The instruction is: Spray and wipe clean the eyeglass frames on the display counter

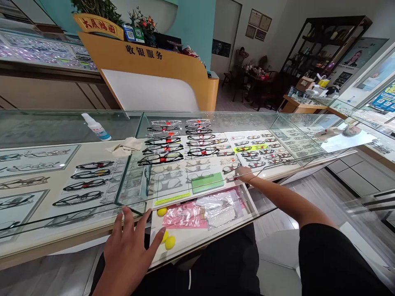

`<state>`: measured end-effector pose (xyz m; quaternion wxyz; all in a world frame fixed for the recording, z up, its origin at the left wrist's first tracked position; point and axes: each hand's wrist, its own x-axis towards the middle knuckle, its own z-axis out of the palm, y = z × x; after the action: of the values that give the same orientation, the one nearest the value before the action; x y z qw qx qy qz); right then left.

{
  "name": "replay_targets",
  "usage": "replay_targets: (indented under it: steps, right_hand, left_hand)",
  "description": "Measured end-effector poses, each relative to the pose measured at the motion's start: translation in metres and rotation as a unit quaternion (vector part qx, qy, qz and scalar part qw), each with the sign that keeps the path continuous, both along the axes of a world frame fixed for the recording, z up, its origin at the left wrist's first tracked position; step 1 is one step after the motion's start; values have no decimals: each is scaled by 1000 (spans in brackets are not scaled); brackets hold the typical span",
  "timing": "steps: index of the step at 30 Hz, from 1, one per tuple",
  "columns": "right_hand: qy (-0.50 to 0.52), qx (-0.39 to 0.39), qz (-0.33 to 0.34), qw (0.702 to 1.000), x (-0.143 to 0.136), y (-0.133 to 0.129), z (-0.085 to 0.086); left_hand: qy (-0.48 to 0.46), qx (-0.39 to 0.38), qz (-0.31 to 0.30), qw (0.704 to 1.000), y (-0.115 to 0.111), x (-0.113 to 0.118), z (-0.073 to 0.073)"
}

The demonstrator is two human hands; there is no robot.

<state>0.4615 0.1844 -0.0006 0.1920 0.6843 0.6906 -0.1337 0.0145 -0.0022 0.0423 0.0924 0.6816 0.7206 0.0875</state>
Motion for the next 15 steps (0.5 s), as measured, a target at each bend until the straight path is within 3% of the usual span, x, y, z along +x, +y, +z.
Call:
replay_targets:
  steps: [7,15]
  right_hand:
    - [4,38,11,999,8,25,-2]
    - [-17,29,21,999,-3,50,-9]
  left_hand:
    - [1,-21,-5,1000,2,-6,-6]
    - [22,0,-3,1000,2,-10,-20]
